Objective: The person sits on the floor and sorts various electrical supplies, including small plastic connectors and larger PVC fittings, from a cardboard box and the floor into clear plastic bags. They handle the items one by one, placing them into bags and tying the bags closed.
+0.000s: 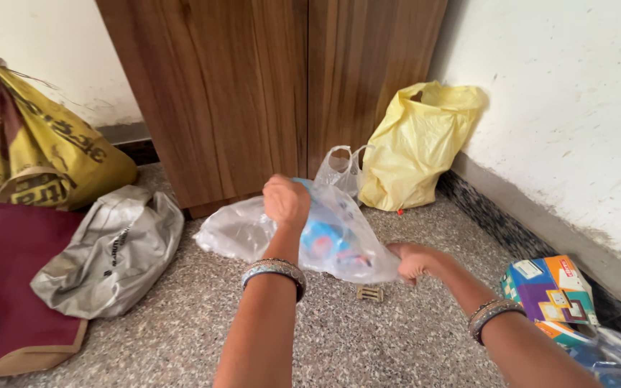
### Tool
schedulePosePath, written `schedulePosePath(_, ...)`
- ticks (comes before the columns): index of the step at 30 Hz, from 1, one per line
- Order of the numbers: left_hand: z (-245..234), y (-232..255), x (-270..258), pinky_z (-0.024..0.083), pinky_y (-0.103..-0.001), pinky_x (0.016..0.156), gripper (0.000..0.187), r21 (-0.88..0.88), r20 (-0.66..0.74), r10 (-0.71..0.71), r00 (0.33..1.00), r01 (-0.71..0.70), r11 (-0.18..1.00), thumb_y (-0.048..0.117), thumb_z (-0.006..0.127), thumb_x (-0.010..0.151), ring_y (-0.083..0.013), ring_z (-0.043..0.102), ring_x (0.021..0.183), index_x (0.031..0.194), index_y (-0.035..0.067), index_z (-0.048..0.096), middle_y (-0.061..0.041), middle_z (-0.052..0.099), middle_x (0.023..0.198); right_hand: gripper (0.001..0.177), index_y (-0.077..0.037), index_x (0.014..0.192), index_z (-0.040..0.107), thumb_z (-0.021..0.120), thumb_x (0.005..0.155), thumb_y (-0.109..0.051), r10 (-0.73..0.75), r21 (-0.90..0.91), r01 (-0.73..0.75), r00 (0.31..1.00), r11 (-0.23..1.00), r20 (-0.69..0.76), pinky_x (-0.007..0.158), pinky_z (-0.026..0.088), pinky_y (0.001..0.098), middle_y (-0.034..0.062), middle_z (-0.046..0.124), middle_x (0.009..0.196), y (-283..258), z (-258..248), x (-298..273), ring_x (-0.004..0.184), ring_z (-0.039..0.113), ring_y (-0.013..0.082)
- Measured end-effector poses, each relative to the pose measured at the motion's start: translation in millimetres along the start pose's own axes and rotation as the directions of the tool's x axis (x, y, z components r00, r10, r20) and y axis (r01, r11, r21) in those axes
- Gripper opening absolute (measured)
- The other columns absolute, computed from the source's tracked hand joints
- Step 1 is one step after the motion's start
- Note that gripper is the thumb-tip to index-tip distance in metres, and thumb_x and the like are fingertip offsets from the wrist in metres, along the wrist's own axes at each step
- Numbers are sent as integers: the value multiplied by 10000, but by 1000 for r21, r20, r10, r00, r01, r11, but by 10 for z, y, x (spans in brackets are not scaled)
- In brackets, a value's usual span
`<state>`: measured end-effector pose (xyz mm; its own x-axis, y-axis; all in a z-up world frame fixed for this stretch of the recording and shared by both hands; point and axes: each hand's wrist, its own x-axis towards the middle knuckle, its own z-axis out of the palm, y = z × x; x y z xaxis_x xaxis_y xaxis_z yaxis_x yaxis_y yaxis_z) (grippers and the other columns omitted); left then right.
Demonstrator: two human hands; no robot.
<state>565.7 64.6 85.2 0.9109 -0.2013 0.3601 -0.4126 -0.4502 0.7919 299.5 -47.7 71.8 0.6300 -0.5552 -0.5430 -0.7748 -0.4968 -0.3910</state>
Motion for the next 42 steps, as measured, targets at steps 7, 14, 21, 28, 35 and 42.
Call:
schedulePosePath(7, -369, -89, 235, 542, -520, 877, 368, -142, -107, -162, 981, 146, 979, 277, 620, 882, -438, 655, 1048, 1091, -24, 584, -268, 652, 1149, 406, -28, 1163, 752, 683, 767, 32, -3, 190, 83, 923, 978, -385, 694, 551, 335, 186, 776, 1116, -590, -199, -310, 871, 702, 240)
schedulePosePath(14, -1312, 494, 50, 328, -513, 1129, 694, -278, -167, 73, 983, -118, 953, 610, 485, 981, -397, 479, 1325, 1346, 23, 552, -235, 575, 1370, 232, -12, 1063, 738, 576, 954, -136, -62, 256, 451, 579, 855, -813, 795, 564, 373, 164, 783, 911, -1117, -506, -403, 851, 764, 250)
schedulePosePath(21, -1560, 658, -53, 241, -585, 1113, 835, -207, -205, 272, 940, -313, 927, 680, 573, 902, -410, 334, 1422, 1361, -15, 520, -278, 457, 1461, 331, -28, 1202, 690, 574, 892, -32, -174, 63, 568, 353, 821, -919, 840, 534, 428, 209, 740, 964, -1464, -530, -707, 924, 717, 349)
schedulePosePath(28, -1272, 282, 148, 506, -507, 936, 311, -181, -87, 283, 955, -295, 938, 253, 719, 835, -391, 609, 1084, 997, 11, 610, -219, 633, 1110, 242, -65, 1191, 720, 594, 986, -93, -248, 16, 538, 415, 843, -875, 836, 565, 403, 189, 763, 961, -1407, -548, -831, 871, 750, 300)
schedulePosePath(35, -1541, 665, 156, 450, -474, 995, 264, -138, -429, 376, 821, -471, 871, 210, 592, 1020, -336, 593, 1147, 1165, 37, 730, -153, 691, 1211, 58, -130, 894, 772, 747, 916, -177, -272, -245, 301, 50, 922, -961, 728, 539, 374, 72, 713, 963, -1397, -845, -1090, 831, 657, 217)
schedulePosePath(42, -1743, 946, 46, 396, -501, 1051, 325, -117, -407, 303, 862, -378, 919, 250, 532, 1054, -339, 513, 1284, 1287, 109, 710, -145, 636, 1338, 79, -173, 885, 723, 706, 889, -96, -452, -397, 220, 362, 891, -815, 661, 540, 312, 17, 698, 902, -1275, -691, -1075, 829, 639, 184)
